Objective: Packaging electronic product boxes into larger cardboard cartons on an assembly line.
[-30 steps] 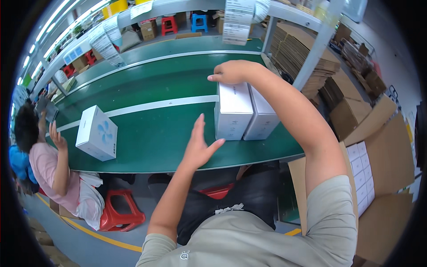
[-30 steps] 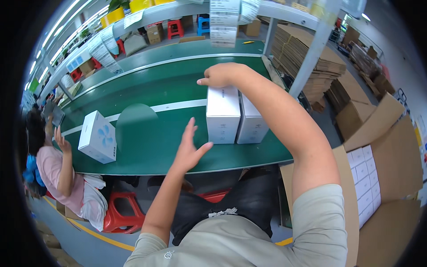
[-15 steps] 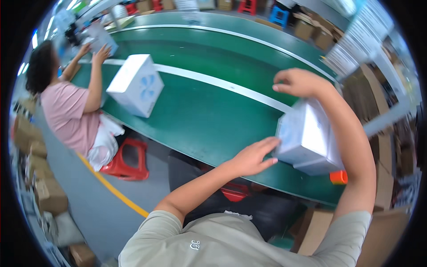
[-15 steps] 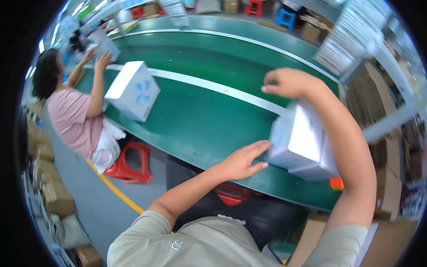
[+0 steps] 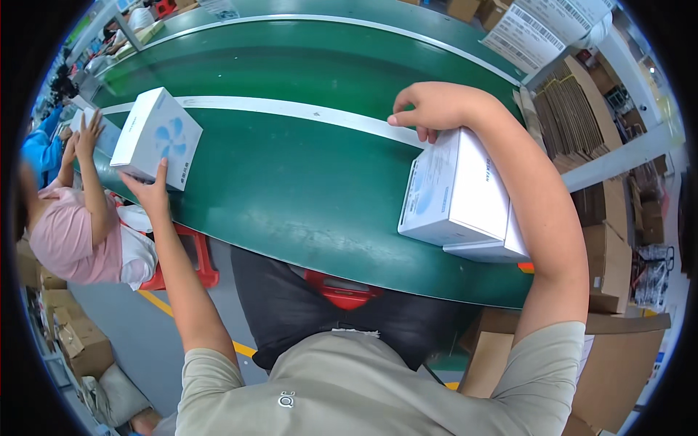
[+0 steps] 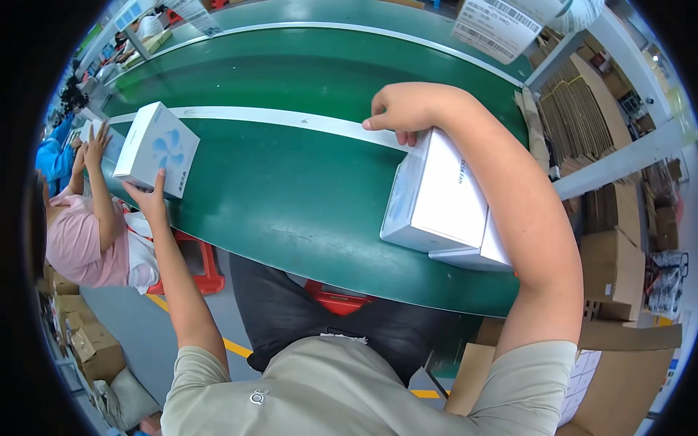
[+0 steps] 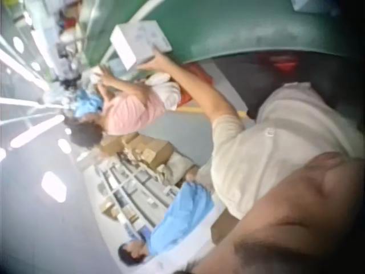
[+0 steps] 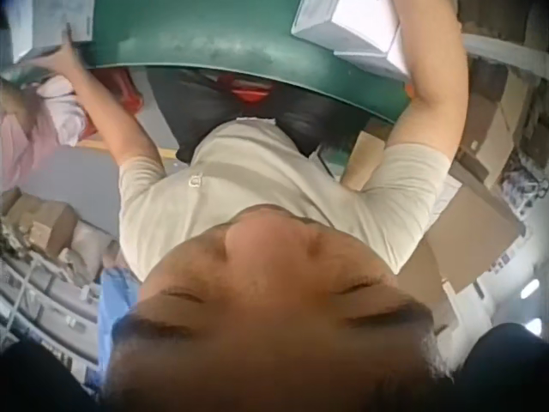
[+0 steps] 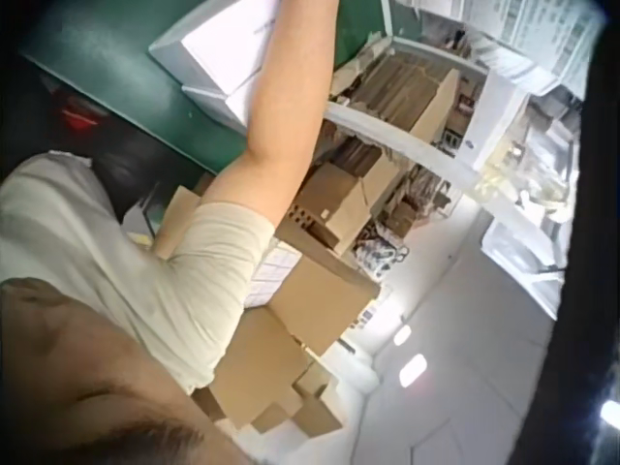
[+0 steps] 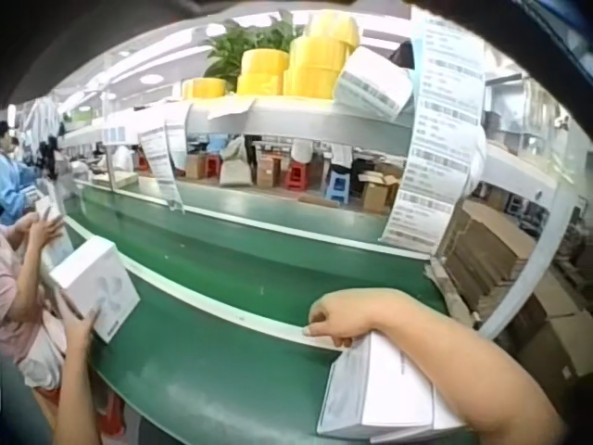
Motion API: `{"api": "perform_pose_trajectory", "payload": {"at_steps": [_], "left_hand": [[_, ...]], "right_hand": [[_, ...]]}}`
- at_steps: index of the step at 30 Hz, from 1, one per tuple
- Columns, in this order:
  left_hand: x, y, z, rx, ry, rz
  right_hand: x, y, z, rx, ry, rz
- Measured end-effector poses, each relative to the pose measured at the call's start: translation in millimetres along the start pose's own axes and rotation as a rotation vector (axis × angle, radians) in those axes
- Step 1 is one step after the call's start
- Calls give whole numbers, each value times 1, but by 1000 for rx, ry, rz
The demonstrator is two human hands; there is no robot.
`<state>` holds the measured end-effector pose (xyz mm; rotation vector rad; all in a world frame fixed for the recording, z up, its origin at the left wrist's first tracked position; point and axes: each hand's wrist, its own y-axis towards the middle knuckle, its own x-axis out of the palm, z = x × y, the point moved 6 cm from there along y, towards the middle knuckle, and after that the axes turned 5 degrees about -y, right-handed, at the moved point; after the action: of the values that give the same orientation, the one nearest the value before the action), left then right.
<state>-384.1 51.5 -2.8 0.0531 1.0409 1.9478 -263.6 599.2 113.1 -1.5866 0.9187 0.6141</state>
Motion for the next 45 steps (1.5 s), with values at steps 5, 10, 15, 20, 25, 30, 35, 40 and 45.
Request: {"api": "perform_pose_trajectory", "payload": {"at_steps": [5, 10, 15, 20, 25, 30, 35, 40, 45], "left_hand": [[37, -53, 46, -162, -244, -49], [76, -156, 206, -130, -320, -308], [103, -219, 311, -67, -703, -684], [125, -238, 316, -98, -645, -830], [124, -238, 317, -150, -628, -841], [125, -239, 326, -6, -602, -742], [123, -245, 320, -5, -571, -746], [116, -244, 321, 40, -599, -744], [112, -245, 321, 66, -569, -739]], "right_hand": [[-2, -4, 10, 52, 43, 44], [-2, -2, 16, 86, 95, 111], [-9, 11, 33, 161, 454, 295], [-10, 11, 16, 98, 473, 164], [-9, 11, 9, -41, 418, 139], [-26, -19, -2, -35, 177, 444], [-26, -22, -11, -129, 124, 527], [-34, -42, -35, -327, -107, 820], [-25, -65, -69, -736, -210, 1071]]}}
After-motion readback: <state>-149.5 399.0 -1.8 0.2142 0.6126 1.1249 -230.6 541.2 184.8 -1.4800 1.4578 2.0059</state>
